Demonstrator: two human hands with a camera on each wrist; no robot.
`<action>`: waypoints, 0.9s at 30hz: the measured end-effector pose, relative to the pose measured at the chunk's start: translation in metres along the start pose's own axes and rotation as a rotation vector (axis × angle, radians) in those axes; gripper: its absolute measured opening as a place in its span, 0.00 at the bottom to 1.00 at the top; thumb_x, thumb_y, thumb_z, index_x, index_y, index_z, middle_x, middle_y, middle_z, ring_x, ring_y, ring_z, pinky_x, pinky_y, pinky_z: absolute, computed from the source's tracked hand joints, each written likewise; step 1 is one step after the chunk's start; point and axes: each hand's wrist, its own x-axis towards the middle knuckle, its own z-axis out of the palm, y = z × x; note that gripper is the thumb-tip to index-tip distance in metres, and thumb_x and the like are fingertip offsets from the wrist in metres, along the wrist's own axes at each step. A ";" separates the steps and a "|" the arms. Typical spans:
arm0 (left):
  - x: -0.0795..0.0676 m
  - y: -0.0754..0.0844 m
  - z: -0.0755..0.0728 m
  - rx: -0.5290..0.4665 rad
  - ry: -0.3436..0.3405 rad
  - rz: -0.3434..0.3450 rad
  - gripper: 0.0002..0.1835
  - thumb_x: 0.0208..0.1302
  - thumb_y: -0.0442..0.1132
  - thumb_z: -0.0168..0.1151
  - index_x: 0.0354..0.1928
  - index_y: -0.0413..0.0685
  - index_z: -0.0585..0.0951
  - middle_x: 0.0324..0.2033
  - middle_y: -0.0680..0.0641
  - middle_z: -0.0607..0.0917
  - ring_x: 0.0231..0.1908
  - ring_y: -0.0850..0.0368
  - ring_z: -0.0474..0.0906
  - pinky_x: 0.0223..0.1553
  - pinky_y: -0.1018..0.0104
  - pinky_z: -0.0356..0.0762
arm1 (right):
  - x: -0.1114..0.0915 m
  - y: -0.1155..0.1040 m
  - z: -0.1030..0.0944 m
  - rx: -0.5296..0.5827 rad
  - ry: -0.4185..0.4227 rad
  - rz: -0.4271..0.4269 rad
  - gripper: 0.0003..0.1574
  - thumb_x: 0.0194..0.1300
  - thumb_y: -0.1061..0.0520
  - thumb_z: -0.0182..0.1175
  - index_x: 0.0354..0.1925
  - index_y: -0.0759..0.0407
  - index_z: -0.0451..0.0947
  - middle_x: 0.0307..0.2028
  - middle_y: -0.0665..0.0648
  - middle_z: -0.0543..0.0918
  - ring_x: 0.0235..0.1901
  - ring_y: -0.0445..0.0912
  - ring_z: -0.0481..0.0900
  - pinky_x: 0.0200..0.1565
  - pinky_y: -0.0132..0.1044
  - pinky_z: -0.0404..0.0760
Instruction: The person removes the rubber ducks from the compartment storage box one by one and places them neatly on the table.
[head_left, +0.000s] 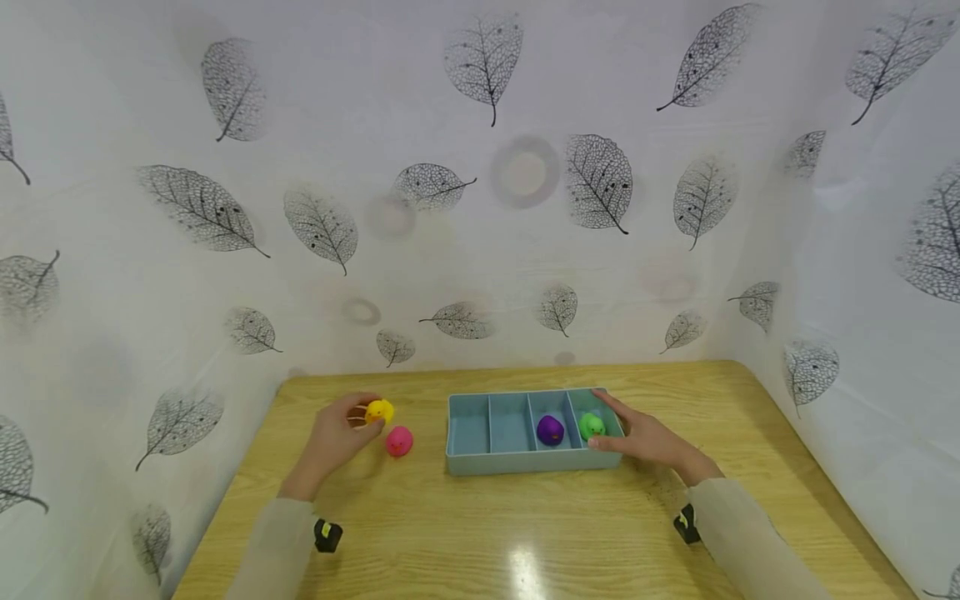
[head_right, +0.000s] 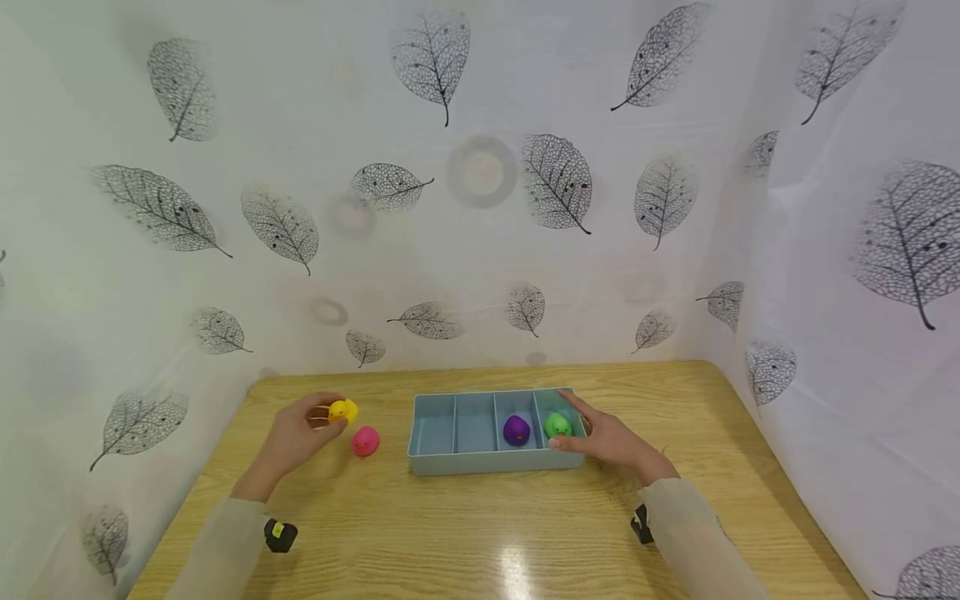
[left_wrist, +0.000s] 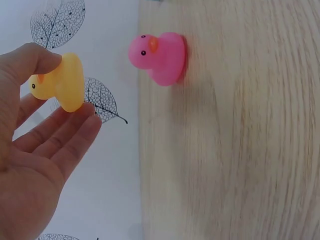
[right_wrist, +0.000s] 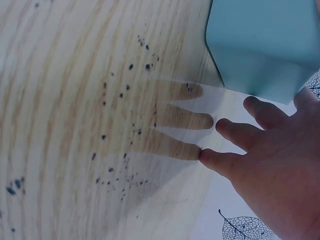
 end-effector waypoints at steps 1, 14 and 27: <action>-0.001 -0.001 -0.001 0.008 0.004 0.001 0.21 0.65 0.33 0.73 0.59 0.39 0.84 0.54 0.36 0.87 0.49 0.41 0.87 0.51 0.53 0.89 | 0.000 0.000 0.000 0.000 0.000 0.000 0.61 0.70 0.34 0.66 0.86 0.36 0.42 0.84 0.66 0.48 0.76 0.76 0.59 0.66 0.78 0.69; -0.010 -0.020 -0.007 0.123 0.030 0.000 0.22 0.64 0.34 0.73 0.60 0.36 0.84 0.54 0.36 0.88 0.49 0.41 0.86 0.44 0.57 0.84 | 0.001 0.001 0.000 -0.013 0.004 -0.003 0.61 0.70 0.34 0.66 0.86 0.35 0.41 0.84 0.65 0.48 0.76 0.76 0.60 0.66 0.78 0.68; -0.019 -0.037 -0.008 0.115 0.010 -0.053 0.20 0.64 0.31 0.72 0.58 0.34 0.84 0.55 0.32 0.86 0.48 0.40 0.86 0.49 0.51 0.89 | 0.000 0.004 0.002 -0.025 0.013 -0.008 0.61 0.69 0.34 0.66 0.86 0.32 0.41 0.84 0.65 0.48 0.75 0.77 0.61 0.65 0.78 0.69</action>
